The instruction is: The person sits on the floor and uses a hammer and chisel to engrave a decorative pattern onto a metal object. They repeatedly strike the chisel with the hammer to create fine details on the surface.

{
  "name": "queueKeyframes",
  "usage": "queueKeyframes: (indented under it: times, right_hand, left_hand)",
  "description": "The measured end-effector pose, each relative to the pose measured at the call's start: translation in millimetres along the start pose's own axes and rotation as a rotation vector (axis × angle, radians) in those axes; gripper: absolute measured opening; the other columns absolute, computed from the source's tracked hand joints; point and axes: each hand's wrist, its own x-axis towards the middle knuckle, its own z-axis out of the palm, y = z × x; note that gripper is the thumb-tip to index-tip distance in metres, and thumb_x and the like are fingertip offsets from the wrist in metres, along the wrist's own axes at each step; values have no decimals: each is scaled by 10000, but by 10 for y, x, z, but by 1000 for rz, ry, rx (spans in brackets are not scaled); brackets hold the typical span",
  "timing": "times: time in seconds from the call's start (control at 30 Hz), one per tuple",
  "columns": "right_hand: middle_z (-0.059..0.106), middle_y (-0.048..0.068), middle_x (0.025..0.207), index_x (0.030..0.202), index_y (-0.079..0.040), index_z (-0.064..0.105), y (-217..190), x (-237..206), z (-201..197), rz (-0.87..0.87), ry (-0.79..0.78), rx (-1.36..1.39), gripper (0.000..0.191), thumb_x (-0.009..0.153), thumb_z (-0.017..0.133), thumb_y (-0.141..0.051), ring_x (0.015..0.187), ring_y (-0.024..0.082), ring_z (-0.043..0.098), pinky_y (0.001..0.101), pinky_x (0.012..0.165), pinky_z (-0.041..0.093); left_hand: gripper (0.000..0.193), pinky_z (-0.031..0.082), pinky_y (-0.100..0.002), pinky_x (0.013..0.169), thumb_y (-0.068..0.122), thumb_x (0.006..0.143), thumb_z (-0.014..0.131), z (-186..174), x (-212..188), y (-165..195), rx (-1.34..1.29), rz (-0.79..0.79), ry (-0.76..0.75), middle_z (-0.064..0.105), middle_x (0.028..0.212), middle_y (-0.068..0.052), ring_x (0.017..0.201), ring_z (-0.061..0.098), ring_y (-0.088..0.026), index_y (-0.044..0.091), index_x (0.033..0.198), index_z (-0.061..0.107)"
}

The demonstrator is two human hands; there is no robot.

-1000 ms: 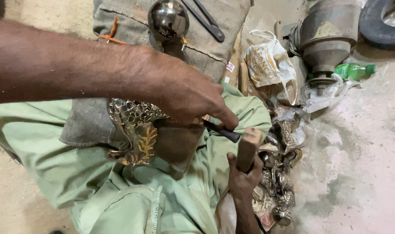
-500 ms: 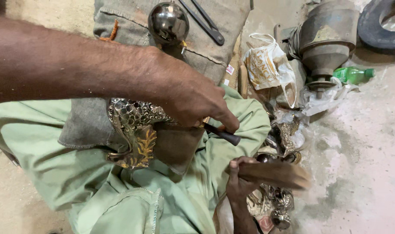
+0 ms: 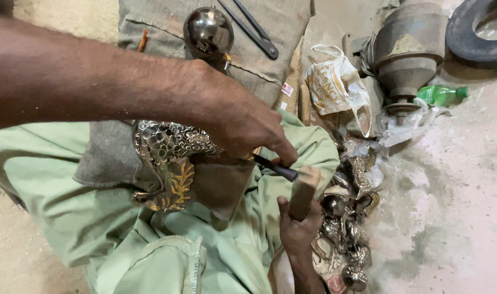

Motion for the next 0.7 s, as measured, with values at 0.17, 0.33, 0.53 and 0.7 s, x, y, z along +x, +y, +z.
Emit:
queueKeyframes:
  times: [0.17, 0.33, 0.53, 0.7]
  right_hand:
    - [557, 8, 793, 988, -46, 567, -56, 66, 15, 98, -17, 6, 268, 940, 809, -151, 656, 89, 545, 246, 625, 469]
    - [592, 8, 800, 1088, -37, 549, -48, 69, 53, 148, 24, 8, 345, 894, 812, -147, 661, 86, 550, 243, 610, 465]
    - [623, 21, 802, 1080, -61, 549, 7, 101, 97, 285, 145, 193, 350, 861, 820, -94, 649, 104, 584, 260, 573, 497]
    - [631, 53, 941, 1174, -21, 530, 0, 115, 83, 80, 57, 59, 353, 923, 775, -50, 816, 133, 631, 275, 746, 554]
  left_hand:
    - [494, 580, -450, 590, 74, 909, 618, -47, 37, -62, -198, 1, 80, 692, 824, -12, 758, 695, -206, 282, 1354, 566]
    - [399, 535, -502, 640, 185, 900, 694, -70, 36, -139, -88, 11, 43, 680, 773, -66, 766, 687, -239, 268, 1263, 552]
    - [459, 541, -521, 682, 180, 878, 685, -42, 25, -236, -103, 72, 80, 685, 830, -91, 822, 696, -274, 260, 1303, 532]
    - [502, 561, -514, 721, 147, 904, 667, -18, 30, -281, -85, 105, 85, 707, 925, -86, 876, 704, -285, 271, 1365, 513]
